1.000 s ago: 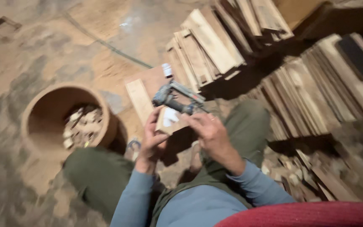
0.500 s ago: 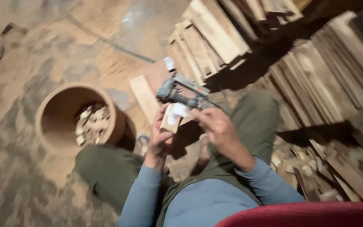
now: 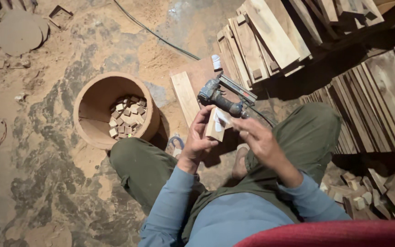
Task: The person sits on the floor and repeatedly picks up small wooden blocks, applies glue to them, and attaches them to a larger wooden plank using a nail gun. The person works on multiple planks, stacking the finished ones aside.
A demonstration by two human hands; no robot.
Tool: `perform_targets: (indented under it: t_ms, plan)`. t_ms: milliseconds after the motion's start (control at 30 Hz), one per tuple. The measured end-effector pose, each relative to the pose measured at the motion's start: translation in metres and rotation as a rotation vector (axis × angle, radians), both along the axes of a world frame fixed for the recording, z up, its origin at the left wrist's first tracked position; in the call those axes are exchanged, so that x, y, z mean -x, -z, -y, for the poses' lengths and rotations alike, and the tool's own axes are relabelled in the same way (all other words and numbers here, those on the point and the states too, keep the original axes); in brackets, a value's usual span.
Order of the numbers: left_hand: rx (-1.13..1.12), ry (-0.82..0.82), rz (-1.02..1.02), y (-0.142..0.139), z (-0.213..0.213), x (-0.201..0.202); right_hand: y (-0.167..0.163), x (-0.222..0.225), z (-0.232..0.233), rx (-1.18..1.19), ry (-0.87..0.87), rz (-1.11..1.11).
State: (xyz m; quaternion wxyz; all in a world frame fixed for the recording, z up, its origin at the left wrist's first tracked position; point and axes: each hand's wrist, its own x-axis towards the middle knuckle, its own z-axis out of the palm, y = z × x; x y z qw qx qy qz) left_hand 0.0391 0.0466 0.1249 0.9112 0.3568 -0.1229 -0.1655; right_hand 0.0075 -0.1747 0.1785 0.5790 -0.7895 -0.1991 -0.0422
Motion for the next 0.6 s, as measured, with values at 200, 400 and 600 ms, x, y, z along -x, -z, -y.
perform_targets:
  t_ms: [200, 400, 600]
  plan:
    - [0.084, -0.037, -0.066, 0.004, -0.004, -0.001, 0.002, 0.021, -0.004, -0.002, -0.122, -0.02]
    - [0.059, -0.047, -0.046, 0.002, -0.002, -0.001, -0.003, 0.014, -0.001, -0.028, -0.085, -0.166]
    - [0.089, -0.042, -0.064, 0.0, -0.002, -0.002, -0.005, 0.016, 0.0, -0.051, -0.094, -0.094]
